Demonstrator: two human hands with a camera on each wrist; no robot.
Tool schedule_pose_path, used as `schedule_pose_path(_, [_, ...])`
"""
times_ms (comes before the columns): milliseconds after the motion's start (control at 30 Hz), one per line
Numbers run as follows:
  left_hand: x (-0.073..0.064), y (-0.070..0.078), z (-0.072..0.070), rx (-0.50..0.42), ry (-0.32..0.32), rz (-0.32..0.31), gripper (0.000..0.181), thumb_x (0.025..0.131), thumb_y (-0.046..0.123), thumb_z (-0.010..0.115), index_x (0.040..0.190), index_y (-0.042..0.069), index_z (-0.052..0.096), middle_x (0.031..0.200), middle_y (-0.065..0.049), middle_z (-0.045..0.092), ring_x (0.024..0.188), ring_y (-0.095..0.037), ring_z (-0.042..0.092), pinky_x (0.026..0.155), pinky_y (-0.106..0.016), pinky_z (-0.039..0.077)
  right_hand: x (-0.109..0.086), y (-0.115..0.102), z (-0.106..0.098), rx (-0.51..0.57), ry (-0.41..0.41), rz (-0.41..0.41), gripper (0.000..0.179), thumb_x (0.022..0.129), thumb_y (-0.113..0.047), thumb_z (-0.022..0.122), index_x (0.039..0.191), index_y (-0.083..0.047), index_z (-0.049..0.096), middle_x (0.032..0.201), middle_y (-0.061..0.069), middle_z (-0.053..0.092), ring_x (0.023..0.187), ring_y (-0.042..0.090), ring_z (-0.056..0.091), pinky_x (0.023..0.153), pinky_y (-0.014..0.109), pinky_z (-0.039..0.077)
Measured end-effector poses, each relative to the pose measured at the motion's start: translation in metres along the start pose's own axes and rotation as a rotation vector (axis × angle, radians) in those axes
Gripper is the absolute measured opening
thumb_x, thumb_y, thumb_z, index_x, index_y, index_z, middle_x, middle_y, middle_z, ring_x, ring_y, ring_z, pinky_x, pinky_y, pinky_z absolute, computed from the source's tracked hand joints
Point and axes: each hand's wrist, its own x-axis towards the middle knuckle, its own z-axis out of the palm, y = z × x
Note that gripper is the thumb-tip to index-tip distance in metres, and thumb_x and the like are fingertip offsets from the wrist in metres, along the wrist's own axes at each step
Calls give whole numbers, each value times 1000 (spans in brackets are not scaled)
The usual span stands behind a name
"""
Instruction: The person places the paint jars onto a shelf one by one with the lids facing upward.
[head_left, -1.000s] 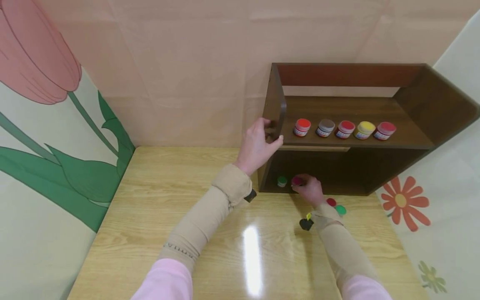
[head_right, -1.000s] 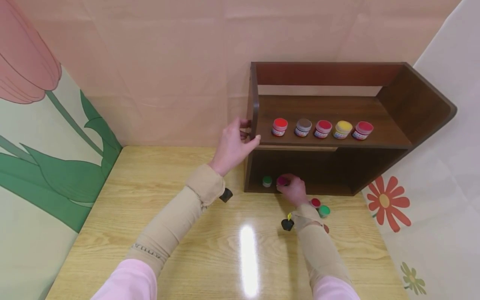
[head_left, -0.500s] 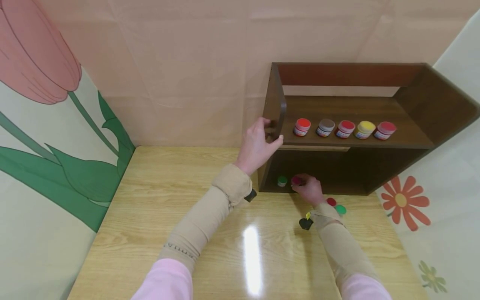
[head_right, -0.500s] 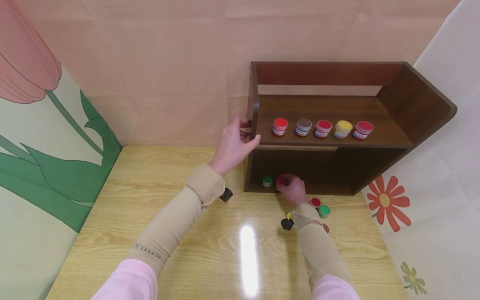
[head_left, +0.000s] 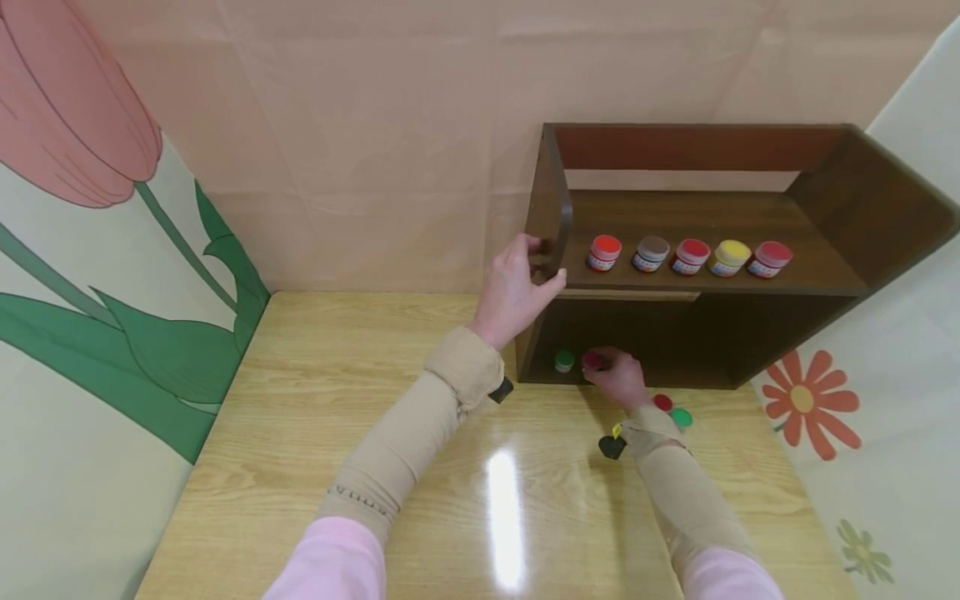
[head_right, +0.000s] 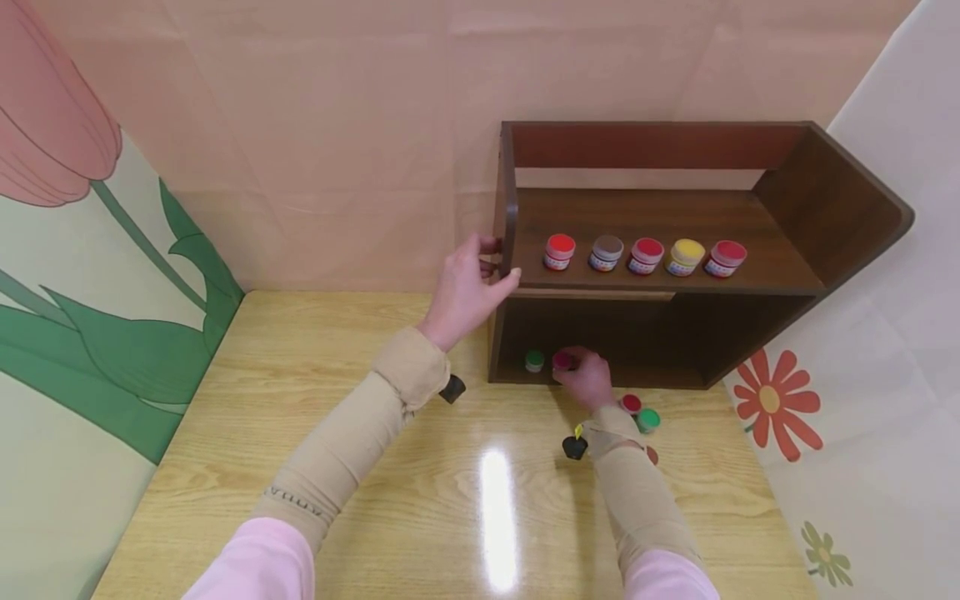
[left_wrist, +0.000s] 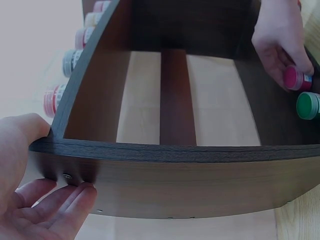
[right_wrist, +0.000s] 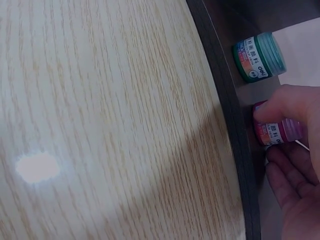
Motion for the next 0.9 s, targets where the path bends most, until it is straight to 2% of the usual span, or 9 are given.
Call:
schedule_pose_path(233, [0,0,1,-19,3,12,40,91,20,76,119,0,56,115,-10,64,91,-14,66,76,-17,51,-1,0,-2,8,-11,5,44,85,-12,80,124,3,65,110,23,69,96,36,65,78,44,53])
schedule_pose_path(433, [1,0,1,-15,0,11,42,91,21,77,120,-1,56,115,-12,64,92,-16,67,76,-17,51,-1,4,-5,-7,0,-25,47,85,-14,80,126,2,64,112,22,70,98,36,66,77,43,53])
schedule_pose_path(600, [1,0,0,-7,0,15,42,91,21,77,120,-1,55,115,-13,64,92,-17,67,76,-17,50,-2,2,-12,13,18,-49,47,85,-11,80,126,3,64,114,22,70,99,37,68,75,36,54])
schedule_pose_path(767, [1,0,0,2,1,14,42,91,21,77,120,-1,56,114,-11,64,92,-17,67,77,-17,50,-7,-6,-23,48,43,-50,45,86,-1,76,128,6,62,114,26,68,101,40,67,84,44,54])
schedule_pose_path(900, [0,1,0,-1,-5,8,42,91,22,77,120,0,55,115,-10,64,93,-17,67,78,-17,51,-13,-10,-32,39,65,-35,45,87,-1,73,131,5,62,118,27,66,105,42,65,87,53,52])
